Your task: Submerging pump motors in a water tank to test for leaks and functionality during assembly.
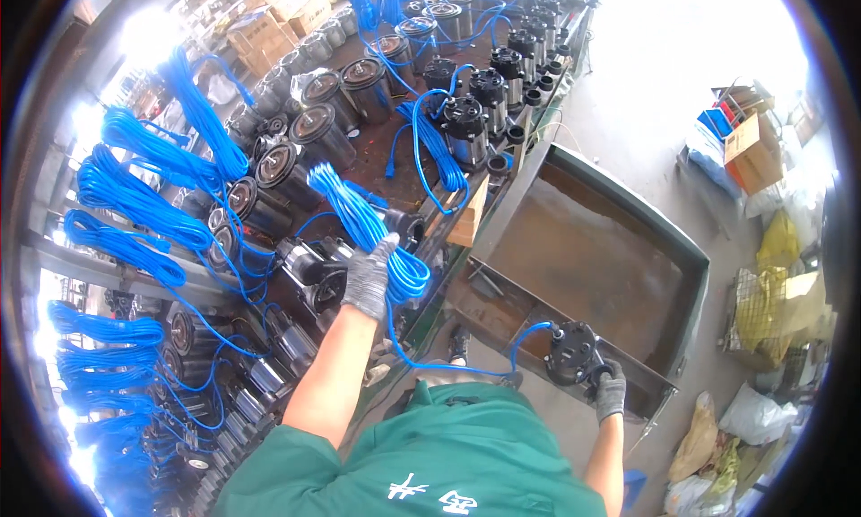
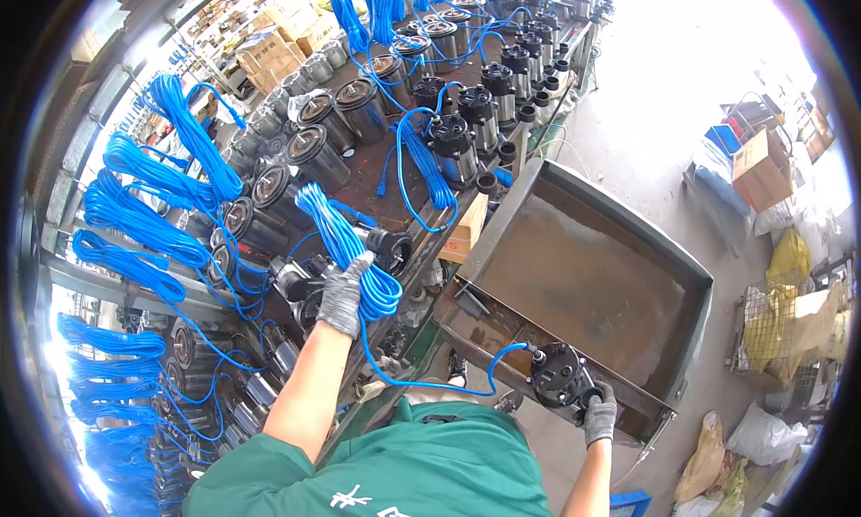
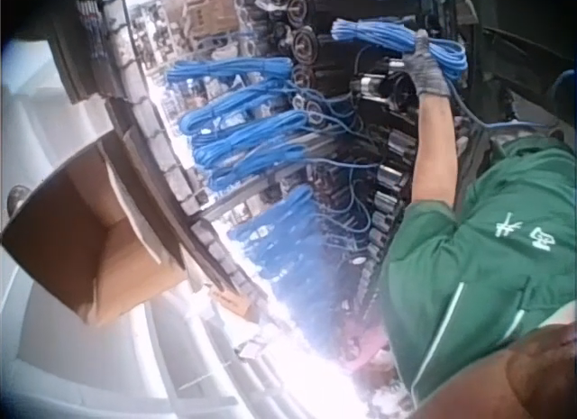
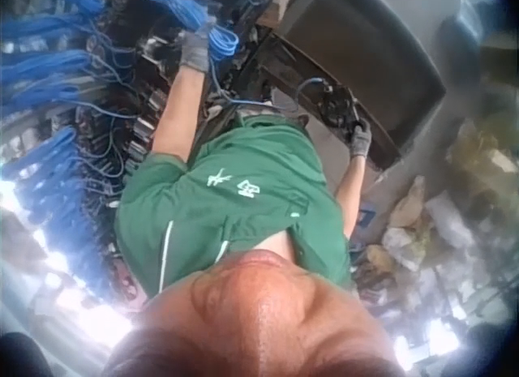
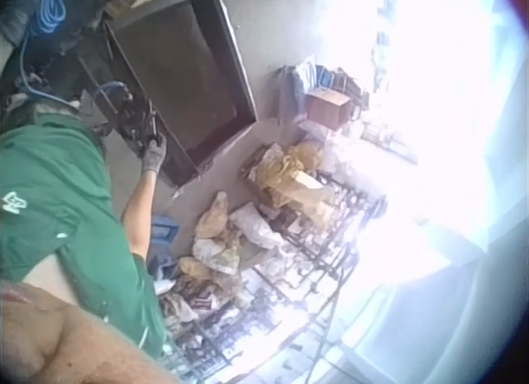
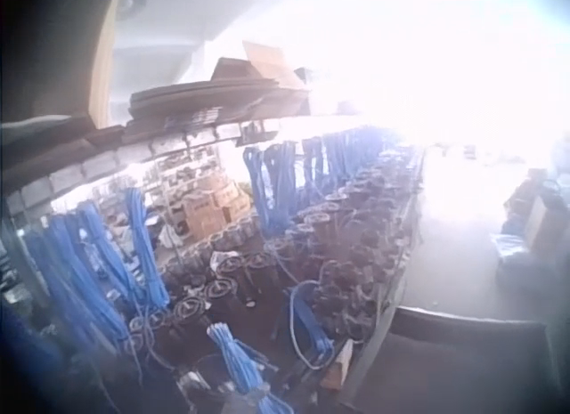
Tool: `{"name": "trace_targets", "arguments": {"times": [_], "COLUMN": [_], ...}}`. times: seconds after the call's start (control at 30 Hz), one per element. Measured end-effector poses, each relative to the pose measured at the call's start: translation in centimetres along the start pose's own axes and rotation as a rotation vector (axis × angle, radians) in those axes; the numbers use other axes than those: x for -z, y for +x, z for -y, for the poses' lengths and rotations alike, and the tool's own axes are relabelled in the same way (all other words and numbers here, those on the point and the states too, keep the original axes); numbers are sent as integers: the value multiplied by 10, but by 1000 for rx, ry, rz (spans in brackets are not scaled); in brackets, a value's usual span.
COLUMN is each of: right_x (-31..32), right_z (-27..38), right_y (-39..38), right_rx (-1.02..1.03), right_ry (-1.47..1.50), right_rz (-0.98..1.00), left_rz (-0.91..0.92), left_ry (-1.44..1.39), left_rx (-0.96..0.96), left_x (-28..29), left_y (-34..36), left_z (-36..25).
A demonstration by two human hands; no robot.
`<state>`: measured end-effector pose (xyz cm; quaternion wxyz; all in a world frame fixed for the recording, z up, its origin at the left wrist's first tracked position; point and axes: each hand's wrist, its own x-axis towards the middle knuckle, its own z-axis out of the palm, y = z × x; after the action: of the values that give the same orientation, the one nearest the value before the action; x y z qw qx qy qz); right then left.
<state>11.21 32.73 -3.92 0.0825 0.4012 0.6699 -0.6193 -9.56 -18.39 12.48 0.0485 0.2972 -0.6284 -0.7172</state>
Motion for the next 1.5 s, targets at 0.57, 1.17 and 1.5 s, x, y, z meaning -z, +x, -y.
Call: {"name": "trace_targets", "arguments": {"times": [0.57,1.17,1.5], "right_x": [-18,-69,6], "right_z": [48,125,25], "right_y": [-42,-74,-77], "right_rx": [351,397,244], "right_ry": [-146,-957,-306], "right_rz": [90,29,-145], "left_rz": [287,706,746], "left_ry": [682,1190,899], "left_rx": [-687,-572,-276], "left_x": [-10,-49,-88], "left_y": [-65,-28,-112], "left_z": [112,175,157]}}
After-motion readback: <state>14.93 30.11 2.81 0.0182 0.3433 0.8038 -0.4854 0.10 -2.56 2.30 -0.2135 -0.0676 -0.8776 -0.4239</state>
